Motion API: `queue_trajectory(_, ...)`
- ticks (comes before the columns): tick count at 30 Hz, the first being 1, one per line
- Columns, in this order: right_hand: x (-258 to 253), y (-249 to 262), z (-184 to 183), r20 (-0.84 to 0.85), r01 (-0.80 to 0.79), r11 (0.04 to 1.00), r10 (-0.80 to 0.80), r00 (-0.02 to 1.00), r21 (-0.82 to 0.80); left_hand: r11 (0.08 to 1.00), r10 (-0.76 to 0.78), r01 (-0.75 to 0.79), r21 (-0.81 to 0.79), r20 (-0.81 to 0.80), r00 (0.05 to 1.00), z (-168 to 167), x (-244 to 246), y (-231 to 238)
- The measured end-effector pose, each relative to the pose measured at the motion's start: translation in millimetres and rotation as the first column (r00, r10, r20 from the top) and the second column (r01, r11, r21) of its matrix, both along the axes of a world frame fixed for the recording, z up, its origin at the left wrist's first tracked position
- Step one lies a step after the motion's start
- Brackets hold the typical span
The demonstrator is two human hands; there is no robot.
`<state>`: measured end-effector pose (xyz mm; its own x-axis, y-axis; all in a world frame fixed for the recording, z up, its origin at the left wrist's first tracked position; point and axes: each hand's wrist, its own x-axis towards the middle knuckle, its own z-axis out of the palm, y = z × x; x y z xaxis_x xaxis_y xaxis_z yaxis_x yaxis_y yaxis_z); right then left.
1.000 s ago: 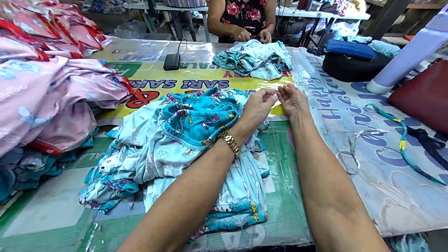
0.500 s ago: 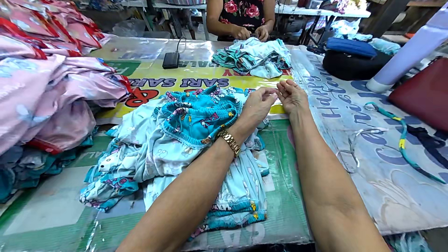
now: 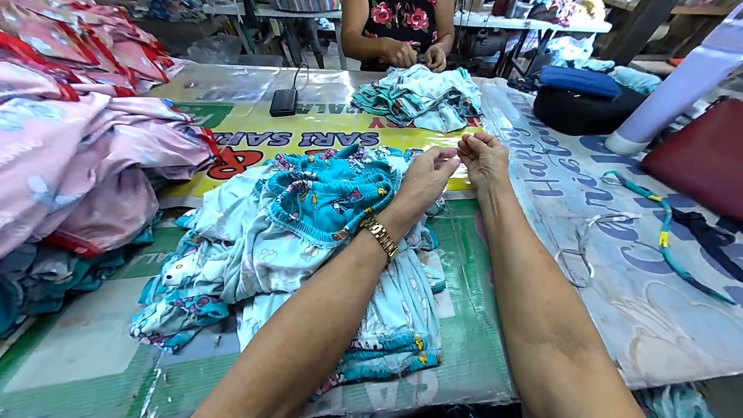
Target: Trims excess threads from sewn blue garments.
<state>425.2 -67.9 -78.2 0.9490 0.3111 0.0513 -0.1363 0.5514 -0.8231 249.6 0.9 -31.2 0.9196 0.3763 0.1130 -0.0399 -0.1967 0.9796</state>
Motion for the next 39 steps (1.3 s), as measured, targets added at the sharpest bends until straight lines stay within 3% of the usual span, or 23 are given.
queue_trajectory(12,0.2,-3.6,2.1,-0.054,0.018,1.0,-0.019,0.998,-0.021,0.999,-0.018,0.018,0.027,0.001,1.0,-0.7,0.0,0.5)
queue_trajectory(15,3.8,-7.3,7.8,-0.143,0.022,0.997,-0.012,0.99,0.069,1.0,-0.023,0.023,0.019,0.003,1.0,-0.6,0.6,0.2)
queue_trajectory(17,2.4,-14.4,32.4,-0.169,0.019,0.981,0.014,0.985,0.192,0.999,-0.028,0.028,0.018,0.0,1.0,-1.8,0.4,1.2)
queue_trajectory(19,-5.0,-30.1,72.6,-0.039,-0.014,0.97,0.024,0.999,0.242,0.999,-0.043,0.043,0.024,-0.002,0.999,-1.1,1.5,1.3)
queue_trajectory(20,-10.3,-40.3,91.0,0.099,-0.027,0.984,0.009,0.995,0.177,0.998,-0.049,0.049,0.025,-0.005,0.999,-0.8,2.1,0.9)
queue_trajectory(22,-20.1,-59.4,110.5,0.414,0.049,0.989,0.013,0.91,-0.14,0.998,-0.03,0.029,0.056,0.025,0.999,-2.3,2.5,0.7)
queue_trajectory(23,-22.5,-68.7,111.2,0.544,0.129,0.922,0.098,0.834,-0.365,0.995,0.009,-0.018,0.1,0.091,0.996,-2.5,2.4,0.5)
queue_trajectory(24,-24.5,-78.8,106.5,0.604,0.217,0.774,0.252,0.756,-0.594,0.984,0.057,-0.09,0.156,0.206,0.977,-0.8,1.0,-0.5)
queue_trajectory(25,-25.4,-90.2,96.0,0.579,0.289,0.569,0.431,0.692,-0.77,0.964,0.087,-0.167,0.207,0.348,0.933,4.5,-2.2,-2.5)
queue_trajectory(27,-29.2,-110.6,60.9,0.416,0.413,0.173,0.659,0.627,-0.894,0.924,0.065,-0.281,0.262,0.615,0.786,26.3,-13.8,-6.7)
queue_trajectory(28,-36.0,-116.5,40.0,0.363,0.477,0.035,0.7,0.615,-0.878,0.91,0.036,-0.313,0.27,0.703,0.711,39.9,-23.6,-7.7)
queue_trajectory(30,-59.1,-126.7,6.0,0.411,0.626,-0.032,0.727,0.549,-0.779,0.891,-0.033,-0.336,0.306,0.781,0.624,64.0,-49.6,-9.5)
queue_trajectory(31,-68.9,-131.4,-2.3,0.443,0.674,-0.023,0.737,0.51,-0.739,0.879,-0.067,-0.33,0.343,0.776,0.627,70.3,-65.9,-9.9)
queue_trajectory(33,-85.3,-137.6,-1.4,0.419,0.698,-0.044,0.772,0.477,-0.715,0.811,-0.143,-0.303,0.5,0.672,0.727,74.5,-106.4,-6.5)
queue_trajectory(36,-111.1,-150.9,4.3,0.387,0.758,-0.082,0.822,0.419,-0.647,0.523,-0.203,-0.212,0.825,0.362,0.91,39.8,-172.1,-1.4)
queue_trajectory(39,-127.2,-158.6,10.4,0.344,0.639,-0.129,0.753,0.561,-0.758,0.273,-0.17,0.053,0.961,-0.006,0.985,-35.4,-226.7,-16.4)
